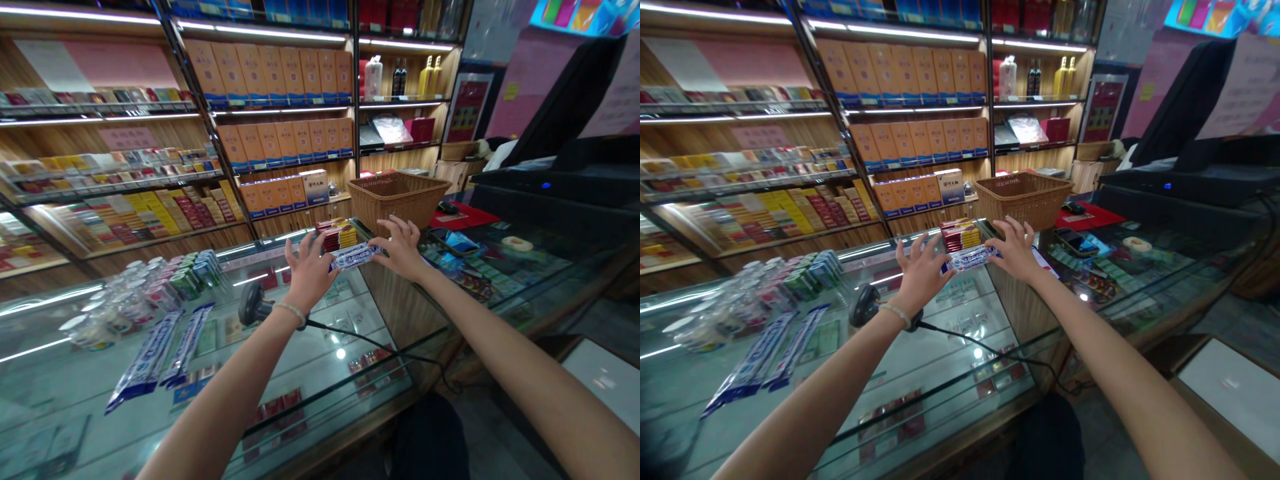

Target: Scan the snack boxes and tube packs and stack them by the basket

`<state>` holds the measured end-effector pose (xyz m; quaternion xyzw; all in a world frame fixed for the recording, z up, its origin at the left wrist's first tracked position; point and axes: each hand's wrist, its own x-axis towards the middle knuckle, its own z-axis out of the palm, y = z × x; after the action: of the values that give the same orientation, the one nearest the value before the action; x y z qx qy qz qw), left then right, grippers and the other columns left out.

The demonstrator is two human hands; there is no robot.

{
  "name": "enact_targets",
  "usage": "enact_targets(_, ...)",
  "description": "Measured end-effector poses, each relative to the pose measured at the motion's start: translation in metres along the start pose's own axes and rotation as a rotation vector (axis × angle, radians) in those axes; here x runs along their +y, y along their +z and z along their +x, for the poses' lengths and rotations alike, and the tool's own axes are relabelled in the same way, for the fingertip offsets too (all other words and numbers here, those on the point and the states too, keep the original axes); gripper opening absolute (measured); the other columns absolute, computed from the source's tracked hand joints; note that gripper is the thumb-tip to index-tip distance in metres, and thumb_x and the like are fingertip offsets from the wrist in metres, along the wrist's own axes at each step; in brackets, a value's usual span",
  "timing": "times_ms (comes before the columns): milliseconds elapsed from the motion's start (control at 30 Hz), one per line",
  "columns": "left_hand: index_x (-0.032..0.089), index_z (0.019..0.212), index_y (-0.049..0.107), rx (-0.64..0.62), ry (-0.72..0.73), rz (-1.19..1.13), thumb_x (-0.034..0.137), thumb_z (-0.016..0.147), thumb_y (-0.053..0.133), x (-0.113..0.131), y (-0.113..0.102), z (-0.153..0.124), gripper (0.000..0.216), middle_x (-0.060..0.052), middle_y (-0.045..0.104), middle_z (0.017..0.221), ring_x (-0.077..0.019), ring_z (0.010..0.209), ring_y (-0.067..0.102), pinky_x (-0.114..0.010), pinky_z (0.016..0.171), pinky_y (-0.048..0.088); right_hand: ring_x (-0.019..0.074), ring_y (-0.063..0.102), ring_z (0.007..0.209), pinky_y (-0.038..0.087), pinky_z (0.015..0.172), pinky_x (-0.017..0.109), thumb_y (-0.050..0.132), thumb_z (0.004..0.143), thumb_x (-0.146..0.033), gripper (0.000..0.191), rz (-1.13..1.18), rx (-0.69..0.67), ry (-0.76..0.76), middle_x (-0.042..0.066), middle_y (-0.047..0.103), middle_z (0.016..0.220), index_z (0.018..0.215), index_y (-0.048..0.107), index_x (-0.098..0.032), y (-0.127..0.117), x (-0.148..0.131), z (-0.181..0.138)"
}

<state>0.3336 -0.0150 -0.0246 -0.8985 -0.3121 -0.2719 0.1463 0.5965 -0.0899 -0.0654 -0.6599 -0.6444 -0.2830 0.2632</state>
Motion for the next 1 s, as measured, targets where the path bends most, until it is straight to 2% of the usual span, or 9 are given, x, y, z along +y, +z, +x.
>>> enact_targets(300, 0.026, 0.102, 0.083, -0.133, 0.036, 0.092, 0.032, 0.088, 0.076, 0.005, 0.028, 0.005, 0.016, -0.009, 0.052, 0.163, -0.0397, 0.155, 0.036, -0.078, 0.127, 0.013, 0.0396, 0.027, 0.155, 0.016, 0.122, 0.07, 0.084, 0.083, -0.037, 0.025, -0.068, -0.201, 0.003, 0.009, 0.05, 0.159, 0.107, 0.079, -0.033, 0.025, -0.002, 0.006)
enact_targets(500, 0.029, 0.101, 0.084, -0.17, 0.012, 0.108, 0.031, 0.086, 0.077, 0.001, 0.036, 0.009, 0.017, -0.007, 0.052, 0.164, -0.041, 0.155, 0.036, -0.078, 0.126, 0.014, 0.0401, 0.027, 0.155, 0.017, 0.121, 0.072, 0.082, 0.084, -0.037, 0.026, -0.068, -0.248, 0.008, 0.009, 0.049, 0.16, 0.11, 0.078, -0.033, 0.033, 0.001, 0.014)
enact_targets(733, 0.031, 0.102, 0.085, -0.181, 0.027, 0.094, 0.029, 0.086, 0.073, 0.002, 0.038, 0.011, 0.02, -0.005, 0.052, 0.163, -0.042, 0.156, 0.034, -0.078, 0.127, 0.01, 0.0384, 0.027, 0.155, 0.016, 0.122, 0.072, 0.074, 0.088, -0.033, 0.024, -0.037, -0.287, 0.05, 0.011, 0.049, 0.161, 0.111, 0.078, -0.031, 0.04, -0.002, 0.007)
enact_targets(1000, 0.028, 0.097, 0.086, -0.191, 0.042, 0.089, 0.028, 0.086, 0.072, 0.002, 0.038, 0.014, 0.018, -0.008, 0.052, 0.163, -0.0432, 0.155, 0.035, -0.079, 0.126, 0.008, 0.0388, 0.029, 0.155, 0.014, 0.122, 0.074, 0.067, 0.089, -0.027, 0.024, -0.023, -0.271, 0.037, 0.011, 0.05, 0.161, 0.11, 0.079, -0.029, 0.039, -0.008, 0.007)
